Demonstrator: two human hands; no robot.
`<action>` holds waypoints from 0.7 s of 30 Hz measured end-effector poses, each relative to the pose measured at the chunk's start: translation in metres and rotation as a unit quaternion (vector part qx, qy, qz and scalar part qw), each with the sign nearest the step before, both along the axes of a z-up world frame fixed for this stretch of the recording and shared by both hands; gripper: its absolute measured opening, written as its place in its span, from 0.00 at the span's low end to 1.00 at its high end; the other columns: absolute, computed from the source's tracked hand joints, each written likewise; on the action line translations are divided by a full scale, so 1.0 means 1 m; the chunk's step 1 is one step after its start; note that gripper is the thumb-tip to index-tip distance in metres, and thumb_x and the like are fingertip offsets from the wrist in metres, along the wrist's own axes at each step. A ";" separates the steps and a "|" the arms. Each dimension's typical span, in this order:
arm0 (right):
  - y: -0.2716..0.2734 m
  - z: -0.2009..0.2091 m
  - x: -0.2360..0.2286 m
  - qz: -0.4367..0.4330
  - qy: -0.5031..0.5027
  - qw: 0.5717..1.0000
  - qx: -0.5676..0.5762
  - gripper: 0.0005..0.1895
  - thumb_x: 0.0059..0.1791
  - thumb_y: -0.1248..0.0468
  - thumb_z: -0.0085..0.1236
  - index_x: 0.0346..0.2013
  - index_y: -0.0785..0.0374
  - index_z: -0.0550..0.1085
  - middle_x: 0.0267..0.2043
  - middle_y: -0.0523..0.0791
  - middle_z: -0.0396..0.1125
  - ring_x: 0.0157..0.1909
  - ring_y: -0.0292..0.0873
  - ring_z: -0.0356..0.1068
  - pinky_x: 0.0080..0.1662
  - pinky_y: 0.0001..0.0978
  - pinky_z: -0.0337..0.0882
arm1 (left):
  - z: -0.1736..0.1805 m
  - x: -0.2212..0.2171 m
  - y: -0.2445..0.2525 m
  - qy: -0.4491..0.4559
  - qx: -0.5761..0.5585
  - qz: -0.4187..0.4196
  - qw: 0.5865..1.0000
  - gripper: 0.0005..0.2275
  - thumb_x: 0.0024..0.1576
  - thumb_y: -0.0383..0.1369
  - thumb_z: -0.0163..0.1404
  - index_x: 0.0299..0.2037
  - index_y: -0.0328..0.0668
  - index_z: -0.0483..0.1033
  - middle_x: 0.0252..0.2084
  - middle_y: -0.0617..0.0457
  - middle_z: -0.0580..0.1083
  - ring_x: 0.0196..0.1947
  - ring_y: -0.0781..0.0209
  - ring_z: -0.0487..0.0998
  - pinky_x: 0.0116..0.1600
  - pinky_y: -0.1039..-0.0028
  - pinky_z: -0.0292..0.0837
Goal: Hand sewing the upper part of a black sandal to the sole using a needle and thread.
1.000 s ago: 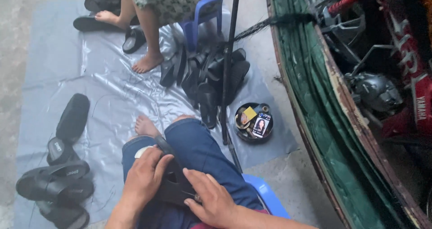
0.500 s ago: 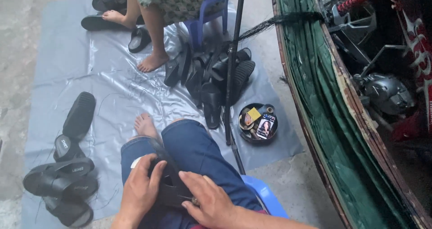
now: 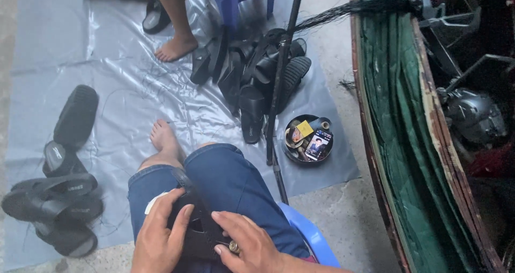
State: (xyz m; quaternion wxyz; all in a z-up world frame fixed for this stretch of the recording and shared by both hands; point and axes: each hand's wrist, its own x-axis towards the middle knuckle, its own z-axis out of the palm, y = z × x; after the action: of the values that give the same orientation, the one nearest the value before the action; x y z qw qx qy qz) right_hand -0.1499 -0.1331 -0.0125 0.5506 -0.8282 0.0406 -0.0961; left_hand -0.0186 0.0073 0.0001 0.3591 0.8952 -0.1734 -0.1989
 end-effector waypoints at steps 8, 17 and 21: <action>-0.004 -0.016 0.002 0.011 0.022 0.999 0.028 0.25 0.44 0.64 0.50 0.56 0.61 0.61 0.55 0.52 0.60 0.48 0.45 0.66 0.46 0.31 0.72 | -0.014 0.007 0.007 -0.034 -0.064 -0.045 0.996 0.17 0.51 0.38 0.44 0.49 0.45 0.70 0.52 0.53 0.70 0.56 0.60 0.67 0.58 0.70 0.57; -0.033 0.000 0.011 0.082 0.120 0.989 -0.029 0.11 0.43 0.59 0.51 0.38 0.54 0.75 0.33 0.38 0.72 0.33 0.33 0.72 0.38 0.22 0.68 | 0.026 0.001 0.017 -0.043 -0.079 -0.162 0.983 0.34 0.49 0.40 0.53 0.63 0.43 0.47 0.66 0.45 0.49 0.65 0.49 0.53 0.59 0.60 0.51; -0.063 0.018 0.022 0.219 0.176 0.951 -0.127 0.20 0.43 0.53 0.52 0.50 0.47 0.68 0.49 0.37 0.66 0.35 0.35 0.74 0.40 0.26 0.71 | 0.021 -0.005 0.016 -0.073 -0.061 -0.153 0.984 0.38 0.47 0.37 0.56 0.64 0.45 0.42 0.66 0.45 0.49 0.64 0.48 0.54 0.55 0.56 0.56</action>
State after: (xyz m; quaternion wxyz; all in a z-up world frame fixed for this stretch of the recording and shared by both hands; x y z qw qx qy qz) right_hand -0.1275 -0.1960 0.0056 0.4321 -0.8838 -0.0583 0.1698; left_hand -0.0238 0.0229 0.0209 0.3651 0.8465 -0.3458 -0.1746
